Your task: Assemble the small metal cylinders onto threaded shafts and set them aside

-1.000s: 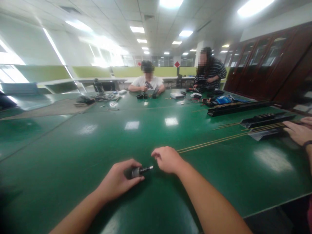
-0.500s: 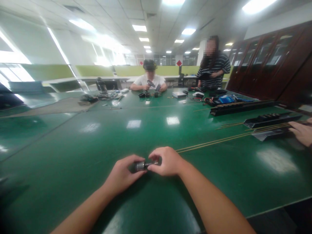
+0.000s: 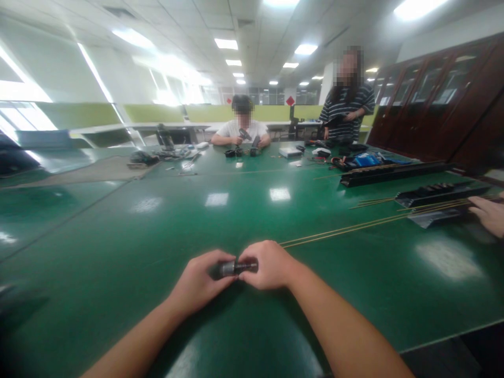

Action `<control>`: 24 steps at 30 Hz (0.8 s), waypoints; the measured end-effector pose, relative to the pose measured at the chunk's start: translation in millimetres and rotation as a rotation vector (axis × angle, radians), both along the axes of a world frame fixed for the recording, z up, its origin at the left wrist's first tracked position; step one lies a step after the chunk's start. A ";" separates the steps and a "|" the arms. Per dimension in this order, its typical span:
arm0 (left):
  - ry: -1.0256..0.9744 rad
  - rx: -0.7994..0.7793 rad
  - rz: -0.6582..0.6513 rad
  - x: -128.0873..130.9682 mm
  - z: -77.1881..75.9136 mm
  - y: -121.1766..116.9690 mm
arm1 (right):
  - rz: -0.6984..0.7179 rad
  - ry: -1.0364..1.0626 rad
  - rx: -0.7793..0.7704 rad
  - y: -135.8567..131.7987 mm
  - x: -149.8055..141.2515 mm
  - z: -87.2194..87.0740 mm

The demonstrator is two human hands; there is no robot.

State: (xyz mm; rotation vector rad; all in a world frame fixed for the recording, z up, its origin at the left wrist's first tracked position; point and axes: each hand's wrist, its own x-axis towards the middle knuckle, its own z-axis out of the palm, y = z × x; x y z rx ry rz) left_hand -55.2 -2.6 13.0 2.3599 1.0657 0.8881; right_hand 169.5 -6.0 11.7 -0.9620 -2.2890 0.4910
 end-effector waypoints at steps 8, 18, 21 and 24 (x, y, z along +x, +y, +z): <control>-0.014 -0.010 -0.011 2.0 0.8 -0.8 | -0.008 -0.044 0.036 -1.8 -3.2 0.2; -0.016 -0.018 0.057 3.6 3.2 -3.6 | -0.006 -0.017 0.022 -1.1 -4.5 -3.4; -0.015 -0.019 0.066 3.5 4.9 -3.8 | -0.009 -0.005 0.015 -1.1 -5.2 -4.3; -0.015 -0.015 0.060 3.4 6.0 -4.0 | -0.001 -0.005 0.018 -1.2 -5.5 -4.9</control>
